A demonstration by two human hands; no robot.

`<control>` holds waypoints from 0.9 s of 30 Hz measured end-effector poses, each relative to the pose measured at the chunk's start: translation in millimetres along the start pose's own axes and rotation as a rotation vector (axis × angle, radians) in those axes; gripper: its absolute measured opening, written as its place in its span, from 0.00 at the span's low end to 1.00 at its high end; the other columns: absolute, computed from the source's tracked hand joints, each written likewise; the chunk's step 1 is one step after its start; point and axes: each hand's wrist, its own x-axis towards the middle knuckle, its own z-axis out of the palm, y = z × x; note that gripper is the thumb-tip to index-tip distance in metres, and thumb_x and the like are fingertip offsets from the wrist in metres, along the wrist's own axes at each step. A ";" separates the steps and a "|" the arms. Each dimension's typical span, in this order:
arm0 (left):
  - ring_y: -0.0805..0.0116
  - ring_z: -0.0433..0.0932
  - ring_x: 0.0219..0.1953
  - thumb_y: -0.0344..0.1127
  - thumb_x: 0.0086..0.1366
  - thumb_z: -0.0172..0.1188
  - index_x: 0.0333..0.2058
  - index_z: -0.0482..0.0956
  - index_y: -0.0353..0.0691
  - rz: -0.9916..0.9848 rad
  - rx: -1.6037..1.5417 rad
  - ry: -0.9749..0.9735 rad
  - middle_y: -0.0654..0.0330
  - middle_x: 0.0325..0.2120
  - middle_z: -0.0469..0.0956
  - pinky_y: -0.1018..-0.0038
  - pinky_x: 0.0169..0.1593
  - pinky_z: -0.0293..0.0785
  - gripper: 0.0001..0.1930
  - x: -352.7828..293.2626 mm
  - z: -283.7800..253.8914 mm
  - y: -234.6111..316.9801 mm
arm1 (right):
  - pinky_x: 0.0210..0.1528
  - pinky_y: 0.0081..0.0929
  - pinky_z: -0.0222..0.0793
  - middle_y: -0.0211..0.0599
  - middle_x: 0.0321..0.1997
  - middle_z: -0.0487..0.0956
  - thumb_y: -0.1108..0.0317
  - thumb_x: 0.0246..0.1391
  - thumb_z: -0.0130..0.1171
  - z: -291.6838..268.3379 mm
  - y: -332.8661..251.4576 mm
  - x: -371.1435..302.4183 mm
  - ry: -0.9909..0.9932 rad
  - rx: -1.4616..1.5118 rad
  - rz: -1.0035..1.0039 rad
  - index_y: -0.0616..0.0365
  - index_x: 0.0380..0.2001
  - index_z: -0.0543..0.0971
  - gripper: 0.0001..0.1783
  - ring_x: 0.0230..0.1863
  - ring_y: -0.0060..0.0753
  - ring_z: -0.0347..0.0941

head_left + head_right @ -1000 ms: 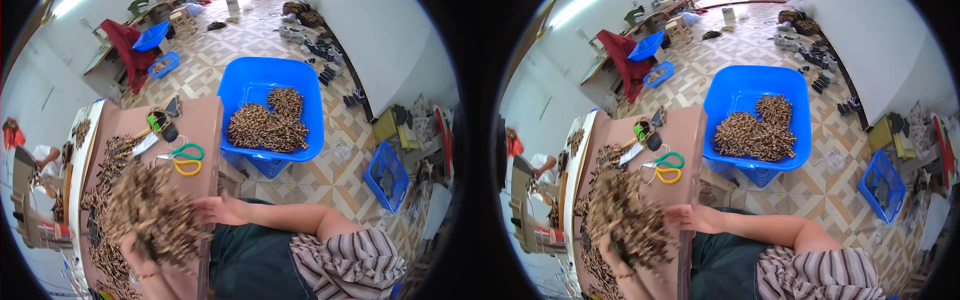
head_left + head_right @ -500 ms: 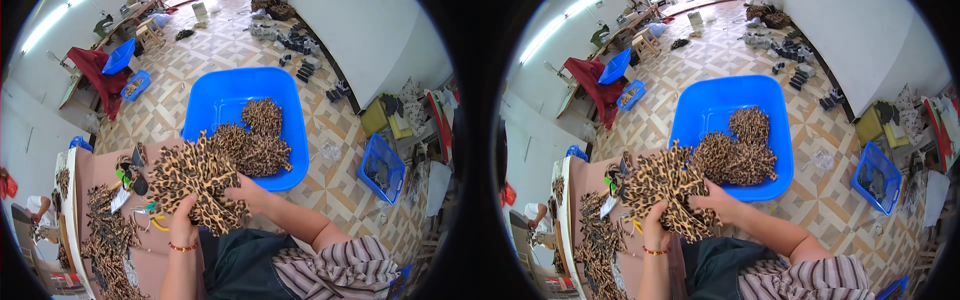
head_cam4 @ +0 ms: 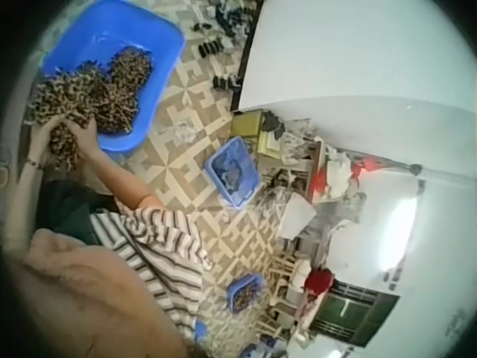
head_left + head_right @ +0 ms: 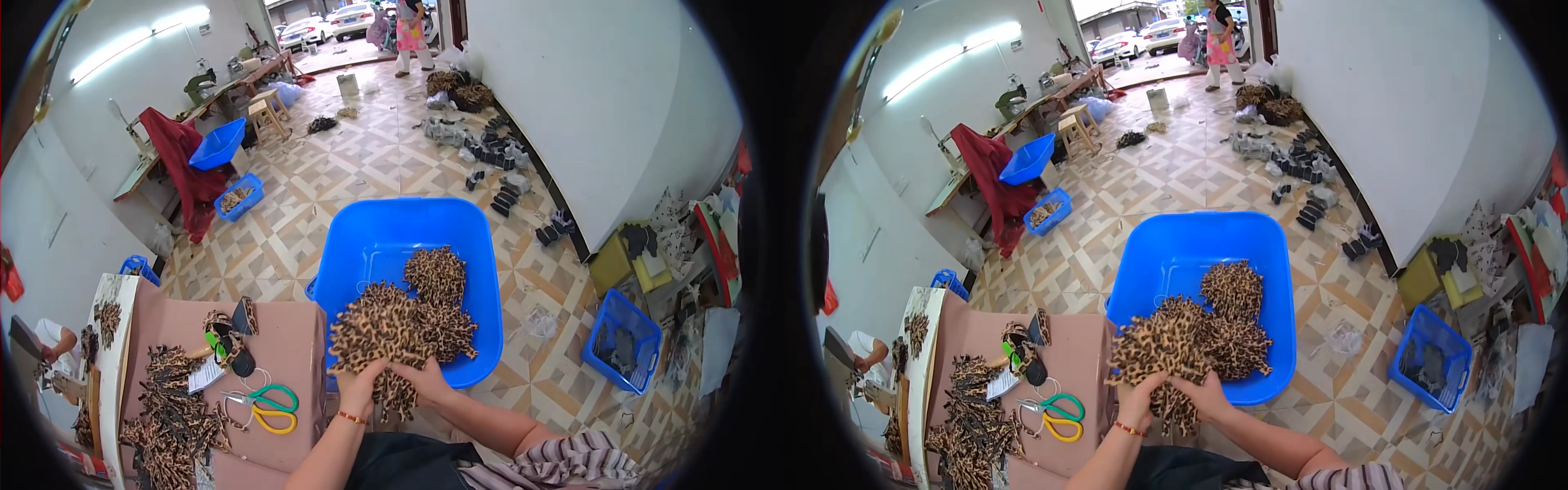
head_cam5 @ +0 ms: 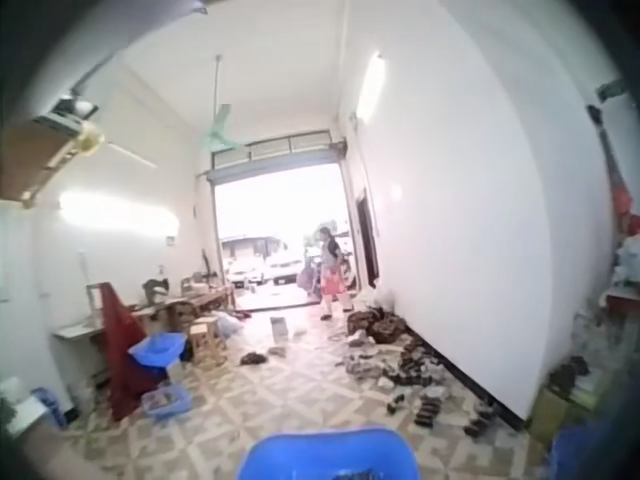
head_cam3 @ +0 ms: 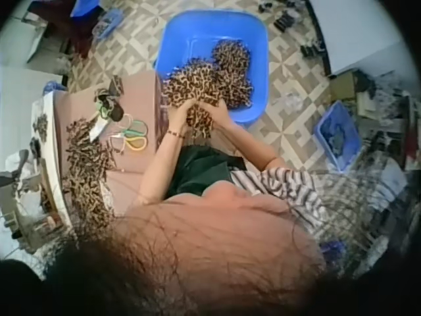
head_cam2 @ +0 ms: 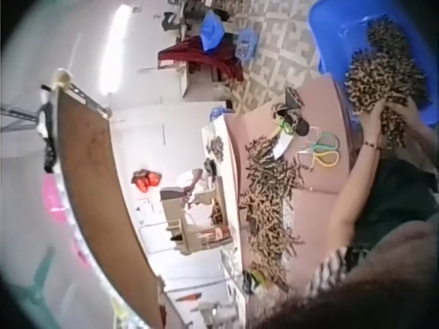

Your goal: The person folds patterned straps into components by hand, gathers the assembled pieces, and places them into a blue plastic bin.

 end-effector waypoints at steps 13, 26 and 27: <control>0.54 0.59 0.61 0.30 0.51 0.67 0.65 0.41 0.37 0.429 0.713 -0.239 0.45 0.60 0.57 0.60 0.61 0.58 0.50 -26.0 -22.0 79.3 | 0.45 0.45 0.75 0.46 0.48 0.73 0.75 0.44 0.64 -29.6 -67.0 136.9 0.231 -0.028 -0.024 0.57 0.55 0.62 0.34 0.48 0.43 0.73; 0.40 0.45 0.66 0.38 0.49 0.67 0.66 0.48 0.45 -0.014 1.878 -0.261 0.42 0.65 0.44 0.44 0.64 0.42 0.48 -159.5 -136.5 73.7 | 0.48 0.44 0.74 0.46 0.56 0.69 0.71 0.47 0.65 -213.9 -21.4 277.3 0.760 -0.466 0.035 0.59 0.61 0.57 0.40 0.52 0.48 0.71; 0.40 0.44 0.66 0.37 0.49 0.67 0.66 0.48 0.45 -0.009 1.878 -0.270 0.42 0.65 0.44 0.44 0.64 0.42 0.48 -158.6 -139.8 71.4 | 0.49 0.44 0.74 0.46 0.57 0.69 0.71 0.47 0.66 -224.1 -18.5 278.9 0.826 -0.370 0.052 0.58 0.62 0.56 0.41 0.52 0.48 0.71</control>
